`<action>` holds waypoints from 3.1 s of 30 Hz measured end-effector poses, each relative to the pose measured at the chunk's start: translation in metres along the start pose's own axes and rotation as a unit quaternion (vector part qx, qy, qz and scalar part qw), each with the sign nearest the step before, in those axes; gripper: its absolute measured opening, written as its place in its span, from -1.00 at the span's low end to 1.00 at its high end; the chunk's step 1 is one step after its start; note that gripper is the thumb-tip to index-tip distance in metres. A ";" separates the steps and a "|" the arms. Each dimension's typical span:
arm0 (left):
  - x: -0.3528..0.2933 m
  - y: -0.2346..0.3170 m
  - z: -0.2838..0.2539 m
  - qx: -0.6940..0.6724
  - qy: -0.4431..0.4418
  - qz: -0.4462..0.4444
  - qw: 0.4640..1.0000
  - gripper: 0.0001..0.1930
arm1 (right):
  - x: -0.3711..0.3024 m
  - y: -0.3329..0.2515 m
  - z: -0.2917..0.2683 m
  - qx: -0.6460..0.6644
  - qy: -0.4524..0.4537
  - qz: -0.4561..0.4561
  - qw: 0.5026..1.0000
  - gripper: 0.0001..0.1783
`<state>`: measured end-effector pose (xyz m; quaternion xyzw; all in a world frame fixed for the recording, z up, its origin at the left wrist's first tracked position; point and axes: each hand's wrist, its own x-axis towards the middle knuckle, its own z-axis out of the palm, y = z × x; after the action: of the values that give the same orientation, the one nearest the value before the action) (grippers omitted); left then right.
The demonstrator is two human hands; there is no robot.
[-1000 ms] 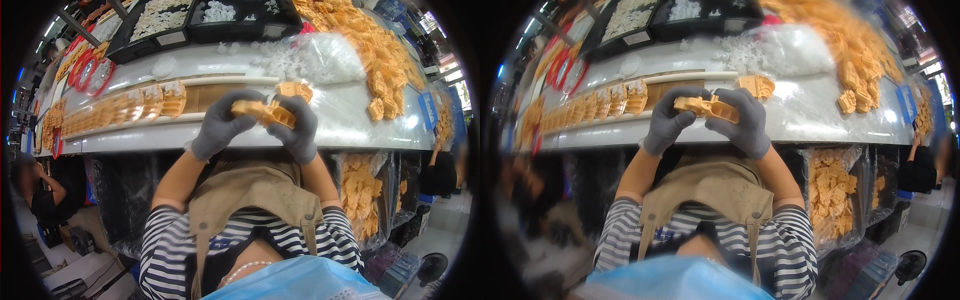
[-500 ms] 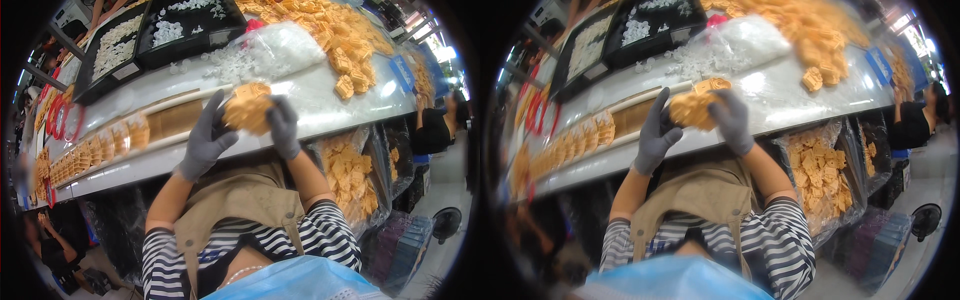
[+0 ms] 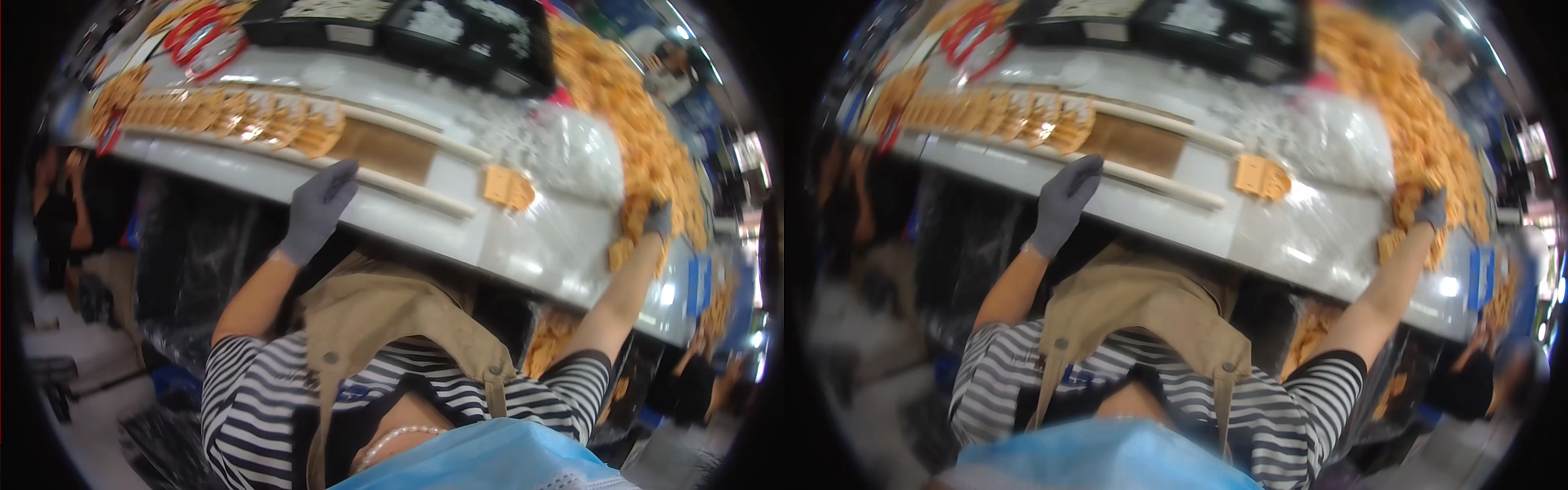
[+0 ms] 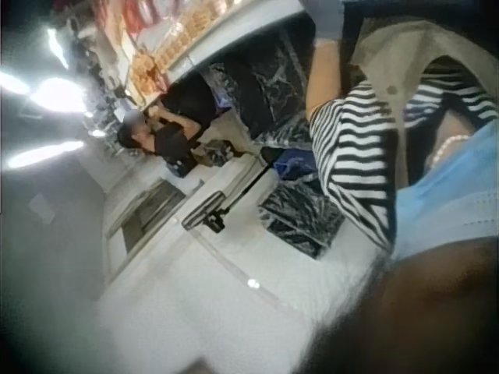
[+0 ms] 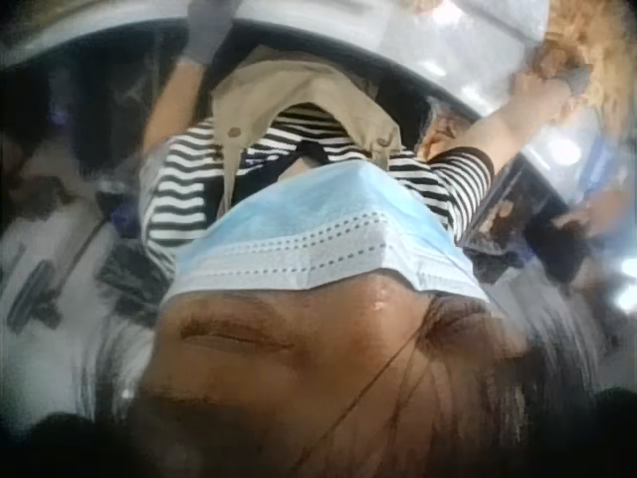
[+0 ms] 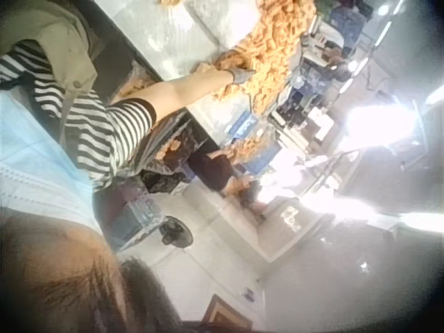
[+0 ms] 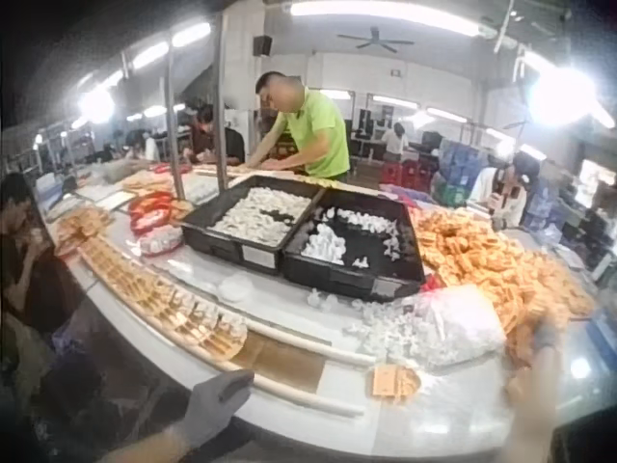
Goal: The recorder is assembling and inspecting fish-shaped toy shells on a production line.
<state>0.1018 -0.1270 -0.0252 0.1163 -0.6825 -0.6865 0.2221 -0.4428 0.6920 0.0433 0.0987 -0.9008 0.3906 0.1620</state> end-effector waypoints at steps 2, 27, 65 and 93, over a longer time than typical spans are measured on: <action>-0.035 0.036 -0.011 0.157 0.111 -0.007 0.981 -0.66 | -0.039 -0.089 0.240 -0.290 0.023 -0.050 0.956 -0.46; 0.014 0.005 0.000 0.644 0.026 0.152 0.749 -0.42 | -0.330 -0.407 0.315 0.308 -0.005 0.018 0.951 -0.78; 0.070 0.041 0.023 -0.279 -0.169 -0.298 0.897 -0.50 | -0.253 -0.475 0.326 -0.143 -0.387 -0.088 0.907 -0.63; 0.034 0.060 0.056 -0.409 -0.146 -0.340 0.835 -0.44 | -0.361 -0.538 0.334 -0.020 -0.144 -0.604 0.784 -0.75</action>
<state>0.0552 -0.0914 0.0412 0.1382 -0.2818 -0.9442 -0.0996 -0.0155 0.1017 0.0571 0.6744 -0.6776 0.1757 0.2350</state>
